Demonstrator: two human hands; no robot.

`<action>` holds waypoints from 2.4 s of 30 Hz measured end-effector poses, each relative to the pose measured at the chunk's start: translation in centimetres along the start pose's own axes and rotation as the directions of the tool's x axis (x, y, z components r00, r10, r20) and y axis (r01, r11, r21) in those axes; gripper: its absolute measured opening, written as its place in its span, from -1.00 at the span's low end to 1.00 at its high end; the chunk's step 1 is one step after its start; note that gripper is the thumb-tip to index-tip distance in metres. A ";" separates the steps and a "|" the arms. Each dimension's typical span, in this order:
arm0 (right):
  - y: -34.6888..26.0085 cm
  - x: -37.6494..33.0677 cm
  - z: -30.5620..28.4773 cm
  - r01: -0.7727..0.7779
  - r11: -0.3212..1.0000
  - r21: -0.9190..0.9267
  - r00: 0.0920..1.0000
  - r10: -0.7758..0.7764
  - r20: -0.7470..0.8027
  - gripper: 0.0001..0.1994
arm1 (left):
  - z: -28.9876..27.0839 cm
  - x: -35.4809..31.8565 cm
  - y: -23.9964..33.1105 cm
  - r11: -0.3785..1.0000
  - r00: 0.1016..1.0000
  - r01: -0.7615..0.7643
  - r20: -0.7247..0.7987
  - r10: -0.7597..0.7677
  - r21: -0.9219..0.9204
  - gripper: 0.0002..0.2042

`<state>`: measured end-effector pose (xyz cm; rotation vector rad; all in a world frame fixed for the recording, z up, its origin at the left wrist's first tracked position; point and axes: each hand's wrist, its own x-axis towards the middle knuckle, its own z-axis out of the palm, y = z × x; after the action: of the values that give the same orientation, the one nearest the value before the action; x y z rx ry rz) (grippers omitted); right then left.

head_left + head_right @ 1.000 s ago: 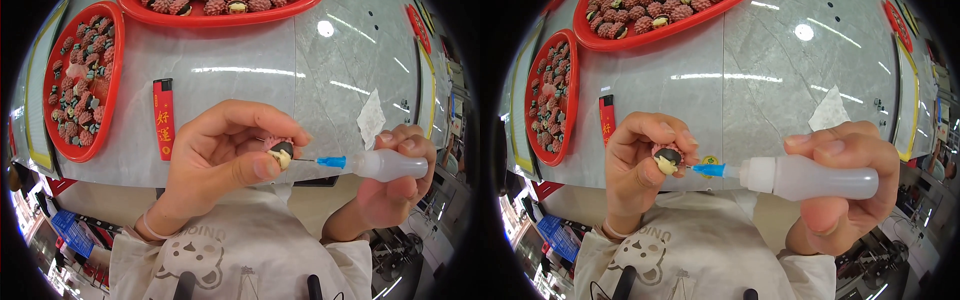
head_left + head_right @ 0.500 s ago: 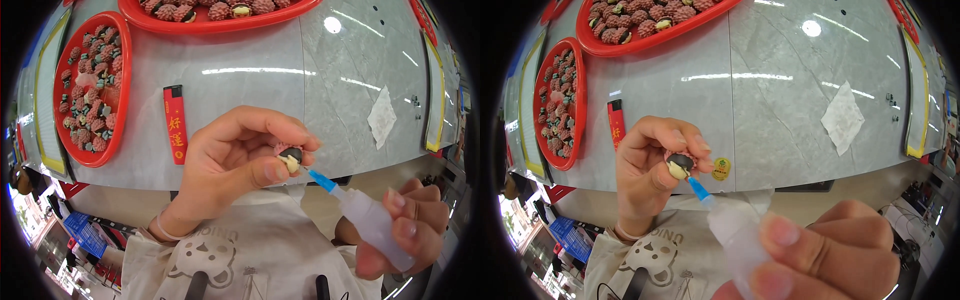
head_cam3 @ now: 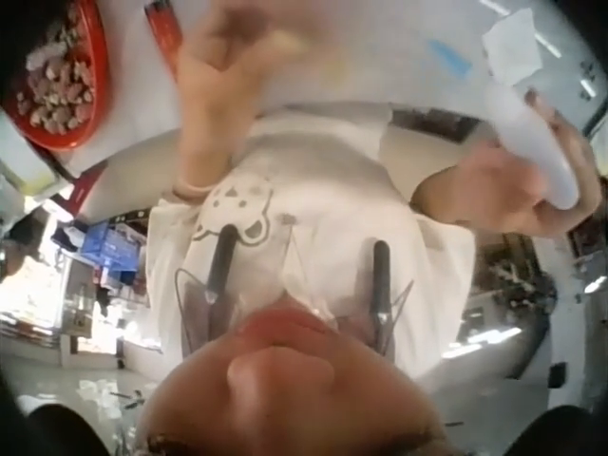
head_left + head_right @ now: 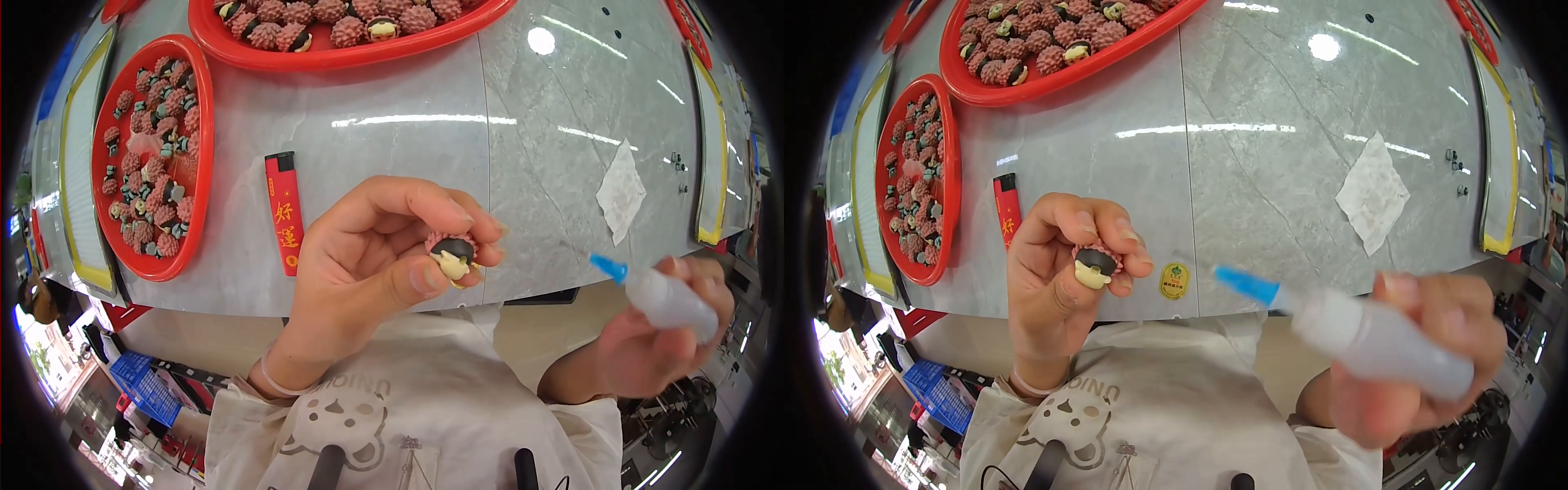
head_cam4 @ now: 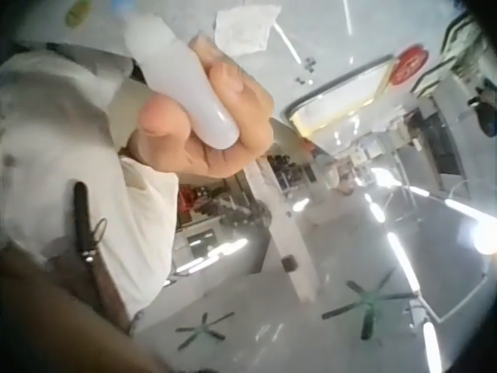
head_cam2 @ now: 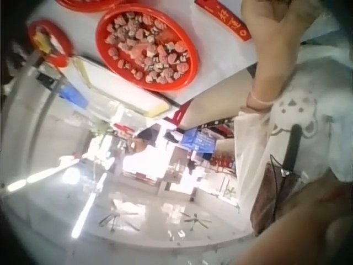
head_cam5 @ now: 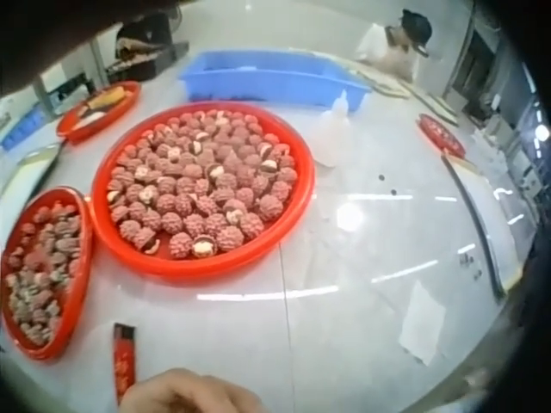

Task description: The person applies glue to assemble miniature figurine parts using a glue bottle, places them into trays, pours small plastic parts onto the table, and fits rings onto plastic components by hand.

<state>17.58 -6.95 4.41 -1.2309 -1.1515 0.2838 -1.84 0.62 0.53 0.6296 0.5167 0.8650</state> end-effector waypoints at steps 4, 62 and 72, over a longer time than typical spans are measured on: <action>1.9 0.8 0.6 -0.328 0.934 0.141 0.943 0.316 0.099 -0.63 | -0.8 0.2 -0.6 0.994 0.990 -0.062 0.119 0.073 -0.091 -0.78; 1.1 0.9 3.4 -0.141 0.978 0.153 0.801 0.022 0.598 -0.72 | 0.4 -0.3 -0.5 0.991 1.000 -0.018 0.010 0.017 0.136 -0.62; 1.1 0.9 4.0 0.119 0.989 0.093 0.814 -0.151 0.561 -0.71 | 0.5 -0.2 -0.7 0.995 0.999 -0.009 -0.032 0.012 0.104 -0.61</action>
<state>15.15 -3.53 3.54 -1.0328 -1.7279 0.5990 -1.29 -0.05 0.40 0.7141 0.5915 0.8636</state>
